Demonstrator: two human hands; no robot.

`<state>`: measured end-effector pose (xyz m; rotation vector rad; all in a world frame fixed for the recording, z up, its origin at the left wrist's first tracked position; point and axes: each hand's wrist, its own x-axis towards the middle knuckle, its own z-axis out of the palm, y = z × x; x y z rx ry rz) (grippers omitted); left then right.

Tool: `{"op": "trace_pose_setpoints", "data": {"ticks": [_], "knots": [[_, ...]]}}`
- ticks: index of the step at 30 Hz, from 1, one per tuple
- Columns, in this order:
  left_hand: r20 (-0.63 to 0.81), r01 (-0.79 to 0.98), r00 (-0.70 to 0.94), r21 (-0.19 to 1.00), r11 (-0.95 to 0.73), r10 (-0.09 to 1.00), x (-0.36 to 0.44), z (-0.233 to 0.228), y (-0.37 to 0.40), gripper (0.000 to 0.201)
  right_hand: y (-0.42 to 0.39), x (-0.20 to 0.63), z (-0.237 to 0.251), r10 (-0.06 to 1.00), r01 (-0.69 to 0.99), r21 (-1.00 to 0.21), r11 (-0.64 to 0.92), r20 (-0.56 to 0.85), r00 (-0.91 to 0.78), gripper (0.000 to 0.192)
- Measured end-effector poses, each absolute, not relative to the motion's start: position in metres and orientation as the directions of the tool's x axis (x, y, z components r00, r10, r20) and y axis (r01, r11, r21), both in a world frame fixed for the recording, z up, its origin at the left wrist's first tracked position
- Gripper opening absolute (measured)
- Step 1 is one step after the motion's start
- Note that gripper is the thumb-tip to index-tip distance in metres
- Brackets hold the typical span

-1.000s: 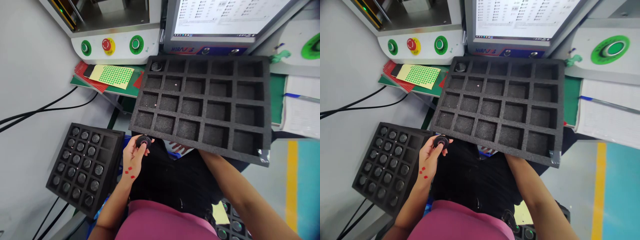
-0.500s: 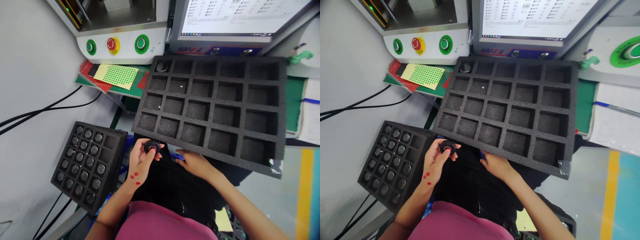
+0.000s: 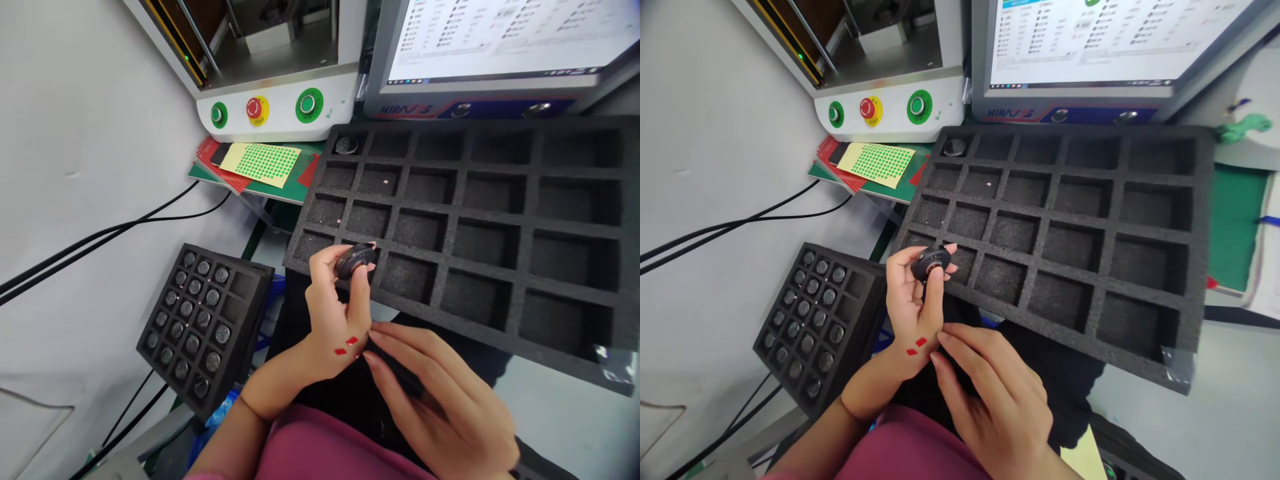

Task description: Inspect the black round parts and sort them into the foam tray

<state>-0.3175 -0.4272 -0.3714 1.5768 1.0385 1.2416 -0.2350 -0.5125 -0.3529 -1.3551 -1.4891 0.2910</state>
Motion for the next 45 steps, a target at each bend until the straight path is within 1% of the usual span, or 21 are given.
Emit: {"op": "trace_pose_setpoints", "data": {"ticks": [4,6,11,13,18,21,23,25,27,29,30,32,33,35,37,39,42,45], "knots": [[0.427,0.161,0.137,0.881,-0.445,0.894,-0.316,-0.368,-0.427,0.022,-0.516,-0.235,-0.348,0.822,0.611,-0.732,0.301,0.524,0.223,0.012],[0.489,0.18,0.136,0.843,-0.507,0.861,-0.315,-0.368,-0.427,0.025,-0.518,-0.234,-0.346,0.824,0.646,-0.708,0.285,0.525,0.212,0.011],[0.55,0.248,0.188,0.775,-0.581,0.814,-0.317,-0.368,-0.429,0.037,-0.524,-0.227,-0.343,0.837,0.739,-0.601,0.305,0.54,0.093,0.01],[0.544,0.278,0.211,0.763,-0.584,0.812,-0.319,-0.366,-0.429,0.038,-0.525,-0.226,-0.343,0.832,0.765,-0.562,0.316,0.551,0.061,0.01],[0.461,0.335,0.257,0.782,-0.526,0.849,-0.321,-0.357,-0.428,0.037,-0.519,-0.227,-0.341,0.79,0.826,-0.452,0.337,0.613,0.013,0.012],[0.434,0.392,0.265,0.767,-0.507,0.861,-0.322,-0.352,-0.426,0.033,-0.515,-0.228,-0.34,0.787,0.813,-0.463,0.353,0.617,0.01,0.011],[0.387,0.415,0.283,0.776,-0.476,0.878,-0.323,-0.35,-0.424,0.031,-0.516,-0.227,-0.339,0.793,0.788,-0.505,0.353,0.608,0.035,0.011],[0.312,0.401,0.296,0.817,-0.414,0.903,-0.324,-0.351,-0.423,0.028,-0.52,-0.225,-0.338,0.825,0.738,-0.581,0.344,0.563,0.059,0.01],[0.239,0.333,0.292,0.882,-0.333,0.926,-0.324,-0.353,-0.423,0.025,-0.525,-0.221,-0.339,0.875,0.65,-0.699,0.298,0.472,0.106,0.013],[0.164,0.2,0.283,0.954,-0.225,0.945,-0.323,-0.355,-0.425,0.022,-0.528,-0.219,-0.341,0.903,0.52,-0.827,0.213,0.369,0.218,0.015],[0.122,0.117,0.288,0.98,-0.161,0.95,-0.322,-0.355,-0.427,0.021,-0.527,-0.218,-0.342,0.897,0.438,-0.882,0.174,0.326,0.3,0.014],[0.026,-0.041,0.329,0.999,-0.014,0.944,-0.321,-0.354,-0.431,0.016,-0.523,-0.218,-0.345,0.851,0.274,-0.948,0.162,0.275,0.447,0.011],[-0.018,-0.102,0.358,0.993,0.058,0.933,-0.321,-0.352,-0.434,0.015,-0.52,-0.218,-0.346,0.835,0.198,-0.965,0.173,0.25,0.491,0.011],[-0.078,-0.156,0.425,0.975,0.157,0.902,-0.321,-0.348,-0.439,0.016,-0.515,-0.219,-0.348,0.84,0.052,-0.979,0.197,0.196,0.506,0.011],[-0.082,-0.13,0.481,0.978,0.163,0.873,-0.322,-0.344,-0.444,0.015,-0.511,-0.22,-0.347,0.867,-0.085,-0.979,0.188,0.125,0.482,0.009],[-0.05,-0.084,0.512,0.991,0.107,0.858,-0.323,-0.342,-0.448,0.015,-0.51,-0.22,-0.347,0.881,-0.185,-0.966,0.183,0.078,0.466,0.007],[-0.017,-0.077,0.513,0.995,0.066,0.858,-0.323,-0.341,-0.447,0.02,-0.512,-0.22,-0.347,0.879,-0.248,-0.951,0.182,0.044,0.475,0.007],[-0.022,-0.035,0.499,0.998,0.045,0.866,-0.324,-0.34,-0.441,0.017,-0.515,-0.217,-0.347,0.878,-0.237,-0.955,0.179,0.046,0.477,0.008]]}}
